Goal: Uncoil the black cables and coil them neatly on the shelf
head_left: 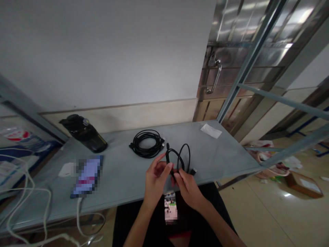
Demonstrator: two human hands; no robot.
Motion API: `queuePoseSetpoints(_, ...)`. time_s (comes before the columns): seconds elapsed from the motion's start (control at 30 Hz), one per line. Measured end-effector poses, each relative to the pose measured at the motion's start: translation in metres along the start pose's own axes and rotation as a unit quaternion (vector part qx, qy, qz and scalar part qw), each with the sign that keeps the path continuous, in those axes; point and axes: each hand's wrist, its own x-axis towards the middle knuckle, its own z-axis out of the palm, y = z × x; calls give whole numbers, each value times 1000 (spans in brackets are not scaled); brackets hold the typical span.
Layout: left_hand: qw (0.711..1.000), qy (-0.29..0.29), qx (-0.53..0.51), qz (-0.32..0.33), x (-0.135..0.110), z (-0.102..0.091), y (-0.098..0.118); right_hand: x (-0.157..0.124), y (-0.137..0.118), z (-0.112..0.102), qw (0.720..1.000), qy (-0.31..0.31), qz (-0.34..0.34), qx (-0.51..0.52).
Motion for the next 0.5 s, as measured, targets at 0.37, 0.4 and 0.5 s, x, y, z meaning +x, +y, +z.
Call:
queuePoseSetpoints(0.37, 971, -6, 236, 33, -9, -33, 14, -22, 10, -2, 999, -21, -4, -24)
queuePoseSetpoints(0.4, 965, -9, 261, 33, -10, -35, 14, -22, 11, -2, 999, -24, -7, -29)
queuePoseSetpoints(0.5, 965, -3, 260, 31, -9, -42, 15, -19, 12, -5, 999, -25, -4, -30)
